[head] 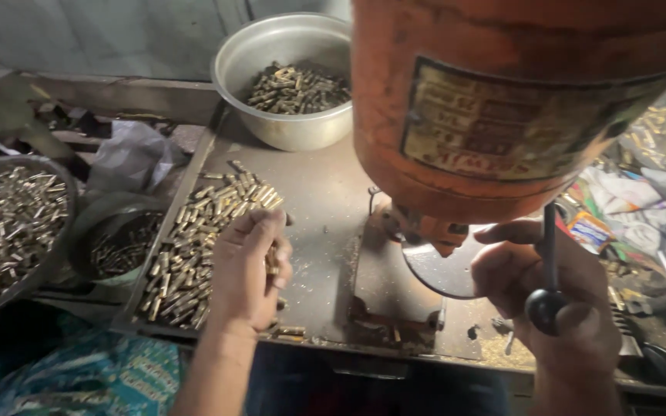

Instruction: Operates a manual press to process and assemble small brass electrical components.

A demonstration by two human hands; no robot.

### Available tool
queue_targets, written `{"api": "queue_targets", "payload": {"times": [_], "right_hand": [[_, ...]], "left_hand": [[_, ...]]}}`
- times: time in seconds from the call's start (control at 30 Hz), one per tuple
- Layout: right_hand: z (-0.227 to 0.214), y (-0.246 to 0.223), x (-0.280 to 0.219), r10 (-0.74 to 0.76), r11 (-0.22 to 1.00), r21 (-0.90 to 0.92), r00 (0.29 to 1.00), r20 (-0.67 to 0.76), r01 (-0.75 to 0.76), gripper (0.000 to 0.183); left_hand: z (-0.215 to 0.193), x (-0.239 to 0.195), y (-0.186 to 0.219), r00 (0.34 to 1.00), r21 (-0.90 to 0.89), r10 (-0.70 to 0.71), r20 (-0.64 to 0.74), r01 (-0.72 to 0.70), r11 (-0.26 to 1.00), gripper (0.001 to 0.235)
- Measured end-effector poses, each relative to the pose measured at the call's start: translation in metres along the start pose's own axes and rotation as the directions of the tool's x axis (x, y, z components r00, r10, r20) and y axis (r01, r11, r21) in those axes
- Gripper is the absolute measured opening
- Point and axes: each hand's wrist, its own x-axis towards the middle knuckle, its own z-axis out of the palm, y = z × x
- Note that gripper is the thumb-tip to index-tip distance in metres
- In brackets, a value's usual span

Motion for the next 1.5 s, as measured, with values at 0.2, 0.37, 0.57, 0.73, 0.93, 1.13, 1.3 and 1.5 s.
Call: {"api": "queue_targets", "payload": {"times": [0.2,0.37,0.57,0.73,0.93,1.13,1.3,1.5], "right_hand": [[-0.003,0.003,-0.001,-0.026,0.999,0.028,1.000,-0.003,0.026,0.122],[0.008,-0.009,0.004,0.020,1.000,0.007,1.000,0.008,-0.020,0.106],[-0.004,-0.022,0.007,0.153,0.986,-0.059,0.984,-0.091,-0.158,0.086],[-0.007,-0.040,0.010,0.106,0.994,-0.031,0.993,0.060,-0.105,0.105],[-0.010,-0.031,0.000,0.071,0.987,0.132,0.988,0.136,-0.090,0.105],[0.010,-0.036,-0.005,0.028,0.999,0.029,0.999,0.031,-0.029,0.102],[0.025,-0.044,-0.007,-0.022,1.000,-0.004,0.993,-0.116,0.021,0.102],[0.033,-0.054,-0.014,-0.068,0.998,-0.025,0.985,-0.160,0.065,0.092]], "left_hand": [[-0.004,-0.004,0.048,0.908,0.928,0.343,0.240,-0.319,0.194,0.017],[0.000,-0.002,0.037,0.963,0.892,0.064,0.261,-0.215,-0.398,0.014],[0.044,-0.001,0.017,0.990,0.824,-0.094,0.101,-0.136,-0.550,0.022],[0.041,0.001,-0.006,0.925,0.910,0.117,0.361,-0.322,-0.261,0.028],[0.052,-0.018,-0.024,0.980,0.842,0.092,0.177,-0.199,0.501,0.021],[0.102,-0.044,-0.007,0.921,0.719,0.218,0.324,-0.389,0.576,0.023],[0.115,-0.045,-0.004,0.899,0.746,0.253,0.357,-0.438,0.502,0.020],[0.116,-0.039,-0.012,0.832,0.694,0.316,0.456,-0.554,0.459,0.016]]}}
